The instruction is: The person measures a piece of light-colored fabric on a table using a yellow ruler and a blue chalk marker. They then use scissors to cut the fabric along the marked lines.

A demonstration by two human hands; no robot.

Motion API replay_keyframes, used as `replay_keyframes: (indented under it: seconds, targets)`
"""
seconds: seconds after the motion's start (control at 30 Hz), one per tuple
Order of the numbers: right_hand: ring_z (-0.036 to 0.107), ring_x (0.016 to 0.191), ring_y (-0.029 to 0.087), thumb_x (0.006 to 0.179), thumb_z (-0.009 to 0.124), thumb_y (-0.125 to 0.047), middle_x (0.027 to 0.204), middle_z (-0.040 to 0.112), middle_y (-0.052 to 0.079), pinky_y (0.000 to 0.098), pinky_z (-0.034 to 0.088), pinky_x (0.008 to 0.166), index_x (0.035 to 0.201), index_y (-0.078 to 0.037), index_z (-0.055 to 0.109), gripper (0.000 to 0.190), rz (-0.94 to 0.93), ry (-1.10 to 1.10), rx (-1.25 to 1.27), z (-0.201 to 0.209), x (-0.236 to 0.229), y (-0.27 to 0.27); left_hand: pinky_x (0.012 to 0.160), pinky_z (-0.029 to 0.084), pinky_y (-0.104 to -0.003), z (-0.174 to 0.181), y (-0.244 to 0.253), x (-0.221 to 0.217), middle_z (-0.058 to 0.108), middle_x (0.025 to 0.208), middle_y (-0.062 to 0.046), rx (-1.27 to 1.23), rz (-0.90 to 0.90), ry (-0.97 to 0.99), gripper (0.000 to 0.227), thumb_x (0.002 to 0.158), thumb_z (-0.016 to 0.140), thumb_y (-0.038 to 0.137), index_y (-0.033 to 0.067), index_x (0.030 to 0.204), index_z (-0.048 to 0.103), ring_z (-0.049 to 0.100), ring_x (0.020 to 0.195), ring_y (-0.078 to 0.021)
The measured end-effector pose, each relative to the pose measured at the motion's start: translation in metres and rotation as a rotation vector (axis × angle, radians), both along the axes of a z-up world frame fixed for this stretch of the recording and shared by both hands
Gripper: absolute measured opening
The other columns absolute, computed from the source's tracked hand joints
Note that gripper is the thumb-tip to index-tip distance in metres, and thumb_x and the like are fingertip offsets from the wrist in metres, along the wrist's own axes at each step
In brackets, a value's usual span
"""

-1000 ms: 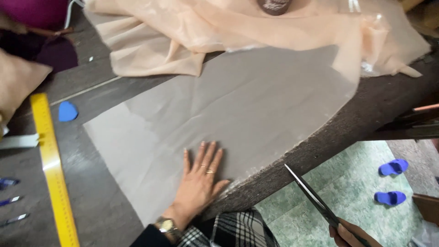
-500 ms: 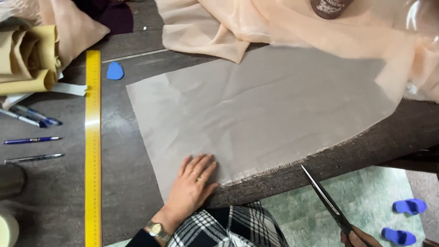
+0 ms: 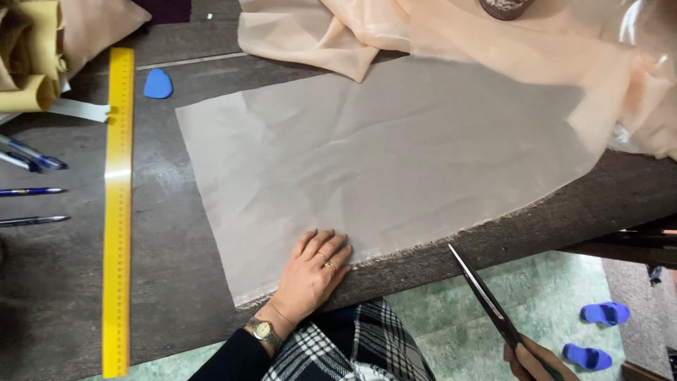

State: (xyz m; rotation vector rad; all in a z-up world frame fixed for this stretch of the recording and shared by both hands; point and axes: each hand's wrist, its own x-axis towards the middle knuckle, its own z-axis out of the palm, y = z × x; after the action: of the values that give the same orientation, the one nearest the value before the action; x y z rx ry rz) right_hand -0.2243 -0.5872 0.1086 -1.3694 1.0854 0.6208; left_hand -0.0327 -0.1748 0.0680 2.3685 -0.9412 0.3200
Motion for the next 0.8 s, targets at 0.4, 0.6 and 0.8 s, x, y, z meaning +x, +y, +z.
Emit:
replay_keyframes:
  seconds: [0.4, 0.6, 0.8]
  targets:
    - [0.027, 0.045, 0.022, 0.101, 0.048, -0.027, 0.063, 0.035, 0.014, 0.0345, 0.021, 0.046, 0.096, 0.008, 0.064, 0.039, 0.099, 0.076, 0.107, 0.011, 0.012, 0.005, 0.094, 0.046, -0.044, 0.0, -0.003, 0.003, 0.065, 0.118, -0.007, -0.077, 0.03, -0.036, 0.016, 0.091, 0.066, 0.016, 0.0106, 0.106, 0.069, 0.059, 0.108, -0.029]
    - [0.028, 0.046, 0.021, 0.1, 0.046, -0.03, 0.061, 0.037, 0.012, 0.0328, 0.022, 0.046, 0.092, 0.006, 0.065, 0.041, 0.199, 0.034, 0.067, 0.015, 0.014, 0.014, 0.094, 0.045, -0.044, -0.001, -0.003, 0.002, 0.064, 0.119, -0.007, -0.06, 0.035, -0.052, 0.016, 0.091, 0.066, 0.016, 0.0112, 0.106, 0.068, 0.059, 0.108, -0.0288]
    - [0.045, 0.082, 0.026, 0.101, 0.05, -0.021, 0.091, 0.049, 0.016, 0.033, 0.027, 0.074, 0.118, 0.004, 0.064, 0.033, -0.172, 0.172, -0.031, 0.061, 0.047, 0.064, 0.094, 0.045, -0.044, 0.005, -0.004, 0.003, 0.064, 0.117, -0.008, -0.082, 0.025, -0.06, 0.016, 0.091, 0.065, 0.015, 0.0099, 0.106, 0.067, 0.059, 0.107, -0.0285]
